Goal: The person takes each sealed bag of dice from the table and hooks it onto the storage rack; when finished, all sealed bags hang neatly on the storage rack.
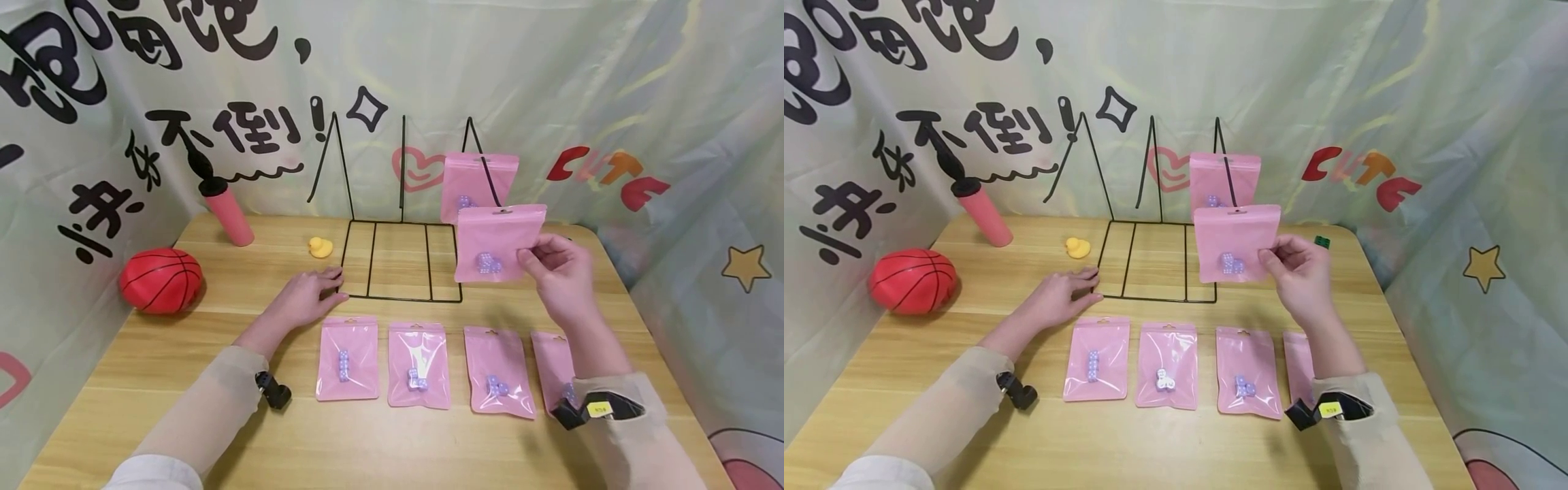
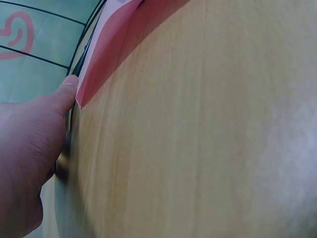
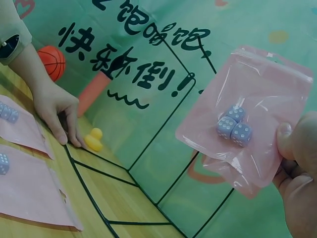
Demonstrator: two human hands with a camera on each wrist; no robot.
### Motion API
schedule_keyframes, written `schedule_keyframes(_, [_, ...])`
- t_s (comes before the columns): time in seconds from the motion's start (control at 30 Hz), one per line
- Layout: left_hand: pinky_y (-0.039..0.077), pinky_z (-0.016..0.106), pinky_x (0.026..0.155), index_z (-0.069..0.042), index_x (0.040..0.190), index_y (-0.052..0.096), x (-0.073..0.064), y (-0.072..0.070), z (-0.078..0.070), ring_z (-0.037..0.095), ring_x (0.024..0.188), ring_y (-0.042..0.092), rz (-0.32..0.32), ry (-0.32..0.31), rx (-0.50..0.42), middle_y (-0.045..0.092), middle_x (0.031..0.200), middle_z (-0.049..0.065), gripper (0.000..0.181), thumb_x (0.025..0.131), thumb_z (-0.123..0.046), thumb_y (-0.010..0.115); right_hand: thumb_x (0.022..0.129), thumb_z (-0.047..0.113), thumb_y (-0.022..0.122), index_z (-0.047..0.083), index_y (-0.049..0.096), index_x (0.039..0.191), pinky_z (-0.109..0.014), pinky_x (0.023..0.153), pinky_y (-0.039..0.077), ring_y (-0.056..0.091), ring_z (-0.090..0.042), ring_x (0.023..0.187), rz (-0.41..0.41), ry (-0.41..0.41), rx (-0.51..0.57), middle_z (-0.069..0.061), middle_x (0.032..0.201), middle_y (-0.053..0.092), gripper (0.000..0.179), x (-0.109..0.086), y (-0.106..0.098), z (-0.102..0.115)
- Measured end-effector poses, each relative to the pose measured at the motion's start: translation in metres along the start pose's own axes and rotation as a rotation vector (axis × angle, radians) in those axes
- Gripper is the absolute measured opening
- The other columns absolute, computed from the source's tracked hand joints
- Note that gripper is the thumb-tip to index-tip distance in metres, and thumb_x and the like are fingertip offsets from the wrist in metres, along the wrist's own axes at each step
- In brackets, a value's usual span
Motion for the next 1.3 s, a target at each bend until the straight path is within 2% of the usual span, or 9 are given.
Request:
schedule_keyframes(0.13, [0.038, 0.054, 0.119, -0.004, 0.139, 0.067, 0.000, -0.001, -0.001, 0.034, 0.144, 0.049, 0.004, -0.009, -0.002, 0.055, 0.153, 0.011, 0.053, 0.103, -0.043, 0.070, 0.093, -0.019, 0.067, -0.005, 0.075, 0.096, -0.018, 0.070, 0.057, 0.066, -0.011, 0.076, -0.004, 0.009, -0.003, -0.002, 0.084, 0.075, 0.016, 0.003, 0.003, -0.004])
schedule_keyframes(0.4, [0.038, 0.054, 0.119, -0.005, 0.139, 0.067, 0.002, 0.001, -0.003, 0.034, 0.143, 0.050, 0.006, -0.003, 0.003, 0.054, 0.153, 0.012, 0.054, 0.103, -0.044, 0.070, 0.095, -0.012, 0.071, -0.004, 0.073, 0.095, -0.017, 0.065, 0.054, 0.065, -0.011, 0.075, -0.031, 0.059, -0.027, -0.001, 0.082, 0.075, 0.008, 0.013, 0.007, -0.007])
schedule_keyframes(0.57, [0.039, 0.053, 0.119, -0.005, 0.138, 0.068, 0.002, 0.002, -0.002, 0.033, 0.143, 0.051, -0.007, -0.006, 0.000, 0.055, 0.152, 0.012, 0.053, 0.103, -0.044, 0.070, 0.095, -0.013, 0.070, -0.002, 0.072, 0.093, -0.017, 0.066, 0.055, 0.067, -0.011, 0.076, -0.038, 0.066, -0.012, -0.001, 0.082, 0.074, 0.011, 0.020, 0.013, -0.007])
schedule_keyframes(0.73, [0.039, 0.053, 0.119, -0.004, 0.138, 0.068, 0.001, 0.000, -0.002, 0.033, 0.143, 0.051, -0.003, -0.014, 0.004, 0.055, 0.152, 0.012, 0.053, 0.104, -0.044, 0.070, 0.096, -0.011, 0.070, -0.003, 0.070, 0.092, -0.016, 0.063, 0.053, 0.066, -0.009, 0.074, -0.057, 0.063, -0.049, 0.001, 0.081, 0.074, 0.009, 0.027, 0.017, -0.010])
schedule_keyframes(1.03, [0.039, 0.053, 0.119, -0.004, 0.139, 0.068, 0.000, 0.001, -0.002, 0.033, 0.143, 0.051, 0.005, -0.019, -0.007, 0.055, 0.152, 0.012, 0.052, 0.103, -0.043, 0.071, 0.096, -0.005, 0.075, 0.001, 0.073, 0.094, -0.018, 0.066, 0.052, 0.062, -0.011, 0.075, -0.094, 0.107, -0.095, 0.002, 0.084, 0.075, 0.006, 0.034, 0.017, -0.010])
schedule_keyframes(1.3, [0.039, 0.053, 0.119, -0.005, 0.139, 0.067, 0.000, 0.001, -0.002, 0.034, 0.143, 0.050, 0.001, -0.027, -0.010, 0.054, 0.153, 0.012, 0.052, 0.103, -0.043, 0.071, 0.096, 0.003, 0.078, 0.001, 0.076, 0.100, -0.019, 0.073, 0.055, 0.067, -0.011, 0.081, -0.074, 0.111, -0.107, 0.001, 0.087, 0.076, 0.005, 0.040, 0.016, -0.011])
Point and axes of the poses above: each hand's wrist, its own x-axis towards the middle knuckle, its own y-axis out of the palm, z = x × y, the point moved 1 cm from there along x, towards the middle knuckle
